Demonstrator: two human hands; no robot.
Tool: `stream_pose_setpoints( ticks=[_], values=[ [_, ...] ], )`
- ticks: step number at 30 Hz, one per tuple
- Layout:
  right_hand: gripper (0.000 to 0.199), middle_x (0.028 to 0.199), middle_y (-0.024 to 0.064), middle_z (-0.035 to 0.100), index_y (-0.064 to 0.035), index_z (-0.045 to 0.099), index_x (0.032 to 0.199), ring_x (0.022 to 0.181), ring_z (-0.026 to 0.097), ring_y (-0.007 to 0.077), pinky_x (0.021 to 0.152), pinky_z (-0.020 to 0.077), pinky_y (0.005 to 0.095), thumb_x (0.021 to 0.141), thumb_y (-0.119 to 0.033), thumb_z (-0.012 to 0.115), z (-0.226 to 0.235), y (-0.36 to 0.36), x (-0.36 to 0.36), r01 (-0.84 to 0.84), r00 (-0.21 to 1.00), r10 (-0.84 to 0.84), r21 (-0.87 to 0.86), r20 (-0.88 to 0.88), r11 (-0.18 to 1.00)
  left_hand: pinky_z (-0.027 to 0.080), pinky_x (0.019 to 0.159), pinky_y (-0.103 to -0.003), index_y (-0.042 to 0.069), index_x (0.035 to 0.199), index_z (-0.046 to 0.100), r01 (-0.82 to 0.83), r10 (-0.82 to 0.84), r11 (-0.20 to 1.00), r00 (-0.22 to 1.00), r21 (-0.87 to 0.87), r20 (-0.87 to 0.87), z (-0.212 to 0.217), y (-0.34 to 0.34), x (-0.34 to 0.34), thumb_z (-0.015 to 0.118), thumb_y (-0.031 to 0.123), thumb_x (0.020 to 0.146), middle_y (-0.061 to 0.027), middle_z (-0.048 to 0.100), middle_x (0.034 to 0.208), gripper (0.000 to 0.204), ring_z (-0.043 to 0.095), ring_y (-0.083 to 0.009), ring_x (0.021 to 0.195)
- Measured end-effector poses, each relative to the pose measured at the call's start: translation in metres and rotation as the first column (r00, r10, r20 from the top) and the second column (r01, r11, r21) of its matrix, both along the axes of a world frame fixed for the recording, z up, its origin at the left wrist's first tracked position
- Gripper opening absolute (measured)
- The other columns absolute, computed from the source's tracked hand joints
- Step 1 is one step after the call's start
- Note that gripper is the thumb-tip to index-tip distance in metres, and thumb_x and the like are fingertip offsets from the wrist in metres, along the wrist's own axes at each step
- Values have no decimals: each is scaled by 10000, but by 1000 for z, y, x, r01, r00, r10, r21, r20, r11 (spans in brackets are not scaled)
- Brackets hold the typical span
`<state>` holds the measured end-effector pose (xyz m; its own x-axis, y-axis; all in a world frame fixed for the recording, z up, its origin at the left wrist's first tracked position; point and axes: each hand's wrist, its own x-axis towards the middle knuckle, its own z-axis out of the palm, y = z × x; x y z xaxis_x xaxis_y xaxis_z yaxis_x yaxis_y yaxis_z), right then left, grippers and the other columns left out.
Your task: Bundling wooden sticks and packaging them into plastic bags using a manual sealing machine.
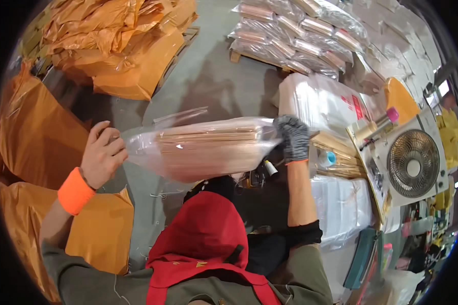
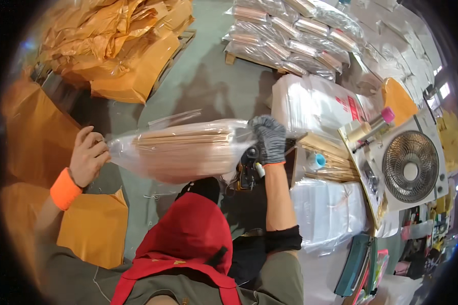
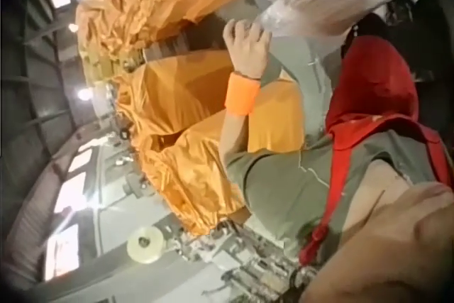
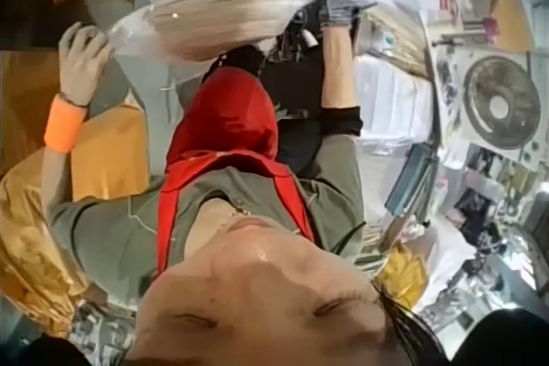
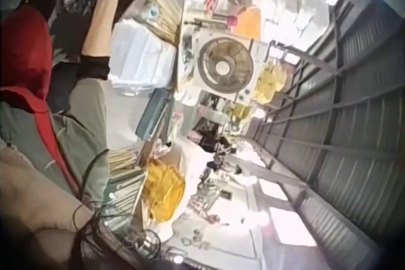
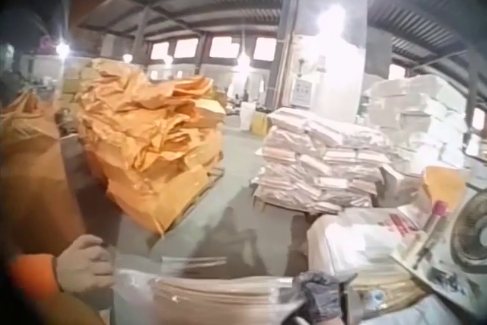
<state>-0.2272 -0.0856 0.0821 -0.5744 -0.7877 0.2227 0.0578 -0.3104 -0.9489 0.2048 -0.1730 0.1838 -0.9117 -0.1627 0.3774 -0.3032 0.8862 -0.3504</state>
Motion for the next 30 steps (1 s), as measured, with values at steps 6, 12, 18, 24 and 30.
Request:
stream_pose_setpoints(
  ticks=[6, 12, 18, 24, 30],
  values=[
    [239, 683, 79, 619, -149, 660, 772, 681, 607, 161, 627, 466, 287, 849, -197, 439, -130, -68, 21, 408, 72, 431, 421, -899, 810, 271, 987, -525, -5, 1060, 547, -117, 250, 920, 909, 374, -333, -138, -26, -90, 696, 308, 631, -208, 521, 1098, 552, 428, -412, 1102],
    [73, 569, -1, 560, -98, 638, 679, 444, 471, 79, 412, 357, 226, 739, -62, 615, -115, -81, 11, -68, 993, 10, 517, 115, 853, 379, 879, -423, -33, 1168, 488, -96, 245, 835, 947, 542, -210, -183, -38, -276, 648, 293, 659, -168, 508, 1060, 625, 460, -300, 1054],
    [272, 873, 114, 630, -14, 580, 1019, 859, 613, 249, 756, 486, 325, 773, -114, 634, -188, -53, -52, -197, 757, 79, 111, 649, 974, 460, 607, -306, -10, 933, 557, 105, -35, 748, 992, 656, -119, -249, -104, -293, 514, 131, 747, -106, 518, 799, 238, 523, -224, 750],
    [642, 1246, 166, 499, -83, 429, 1281, 1092, 511, 318, 946, 399, 403, 746, -382, 618, -432, 47, -143, 329, 837, 369, 910, -404, 252, 467, 612, -390, 19, 786, 544, 365, 89, 327, 906, 872, -413, -238, -90, -343, 593, 164, 748, -144, 517, 770, 158, 556, -321, 703],
    [604, 1197, 179, 523, -108, 450, 1266, 1065, 512, 318, 917, 408, 370, 760, -412, 574, -431, -6, -82, 230, 689, 580, 891, -433, 392, 467, 663, -371, 10, 789, 555, 403, 226, 281, 854, 871, -468, -274, -103, -343, 581, 127, 755, -141, 537, 783, 124, 561, -327, 747]
  ],
)
